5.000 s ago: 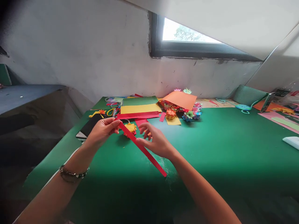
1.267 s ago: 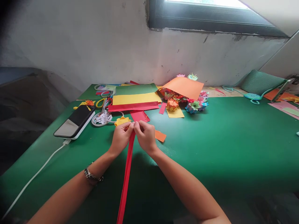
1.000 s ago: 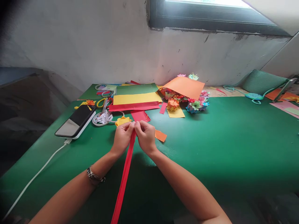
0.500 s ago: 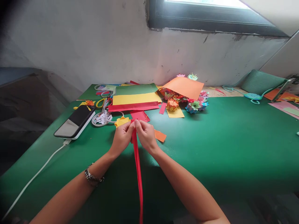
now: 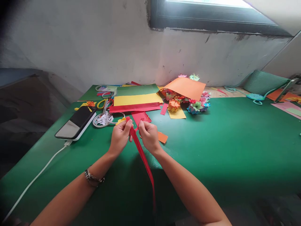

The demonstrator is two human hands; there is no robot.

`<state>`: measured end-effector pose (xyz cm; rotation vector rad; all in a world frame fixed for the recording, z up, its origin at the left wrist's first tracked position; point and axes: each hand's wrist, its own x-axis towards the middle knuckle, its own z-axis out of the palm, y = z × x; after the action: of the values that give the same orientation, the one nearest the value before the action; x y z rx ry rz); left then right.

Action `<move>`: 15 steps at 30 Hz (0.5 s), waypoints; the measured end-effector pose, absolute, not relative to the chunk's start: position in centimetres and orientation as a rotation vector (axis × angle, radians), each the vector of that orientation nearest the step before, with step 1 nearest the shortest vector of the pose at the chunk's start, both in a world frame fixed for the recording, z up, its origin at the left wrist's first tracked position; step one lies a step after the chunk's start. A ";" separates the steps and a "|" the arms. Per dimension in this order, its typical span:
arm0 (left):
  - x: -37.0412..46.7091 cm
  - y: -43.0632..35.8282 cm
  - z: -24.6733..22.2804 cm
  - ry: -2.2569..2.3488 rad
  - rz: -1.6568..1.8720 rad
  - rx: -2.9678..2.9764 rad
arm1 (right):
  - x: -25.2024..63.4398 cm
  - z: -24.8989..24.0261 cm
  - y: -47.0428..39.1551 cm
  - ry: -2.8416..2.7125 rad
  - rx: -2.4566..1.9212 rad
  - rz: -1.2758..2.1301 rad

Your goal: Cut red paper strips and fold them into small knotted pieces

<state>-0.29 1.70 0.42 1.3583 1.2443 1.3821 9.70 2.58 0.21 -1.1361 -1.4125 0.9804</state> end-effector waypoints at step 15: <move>-0.5 1.5 0.3 1.364 1.333 1.734 | 10.0 0.1 2.3 -1.671 -1.148 0.747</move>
<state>-0.45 1.48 0.25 1.7338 1.3644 1.3326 9.95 2.33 0.06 -1.1483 -1.6712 0.7473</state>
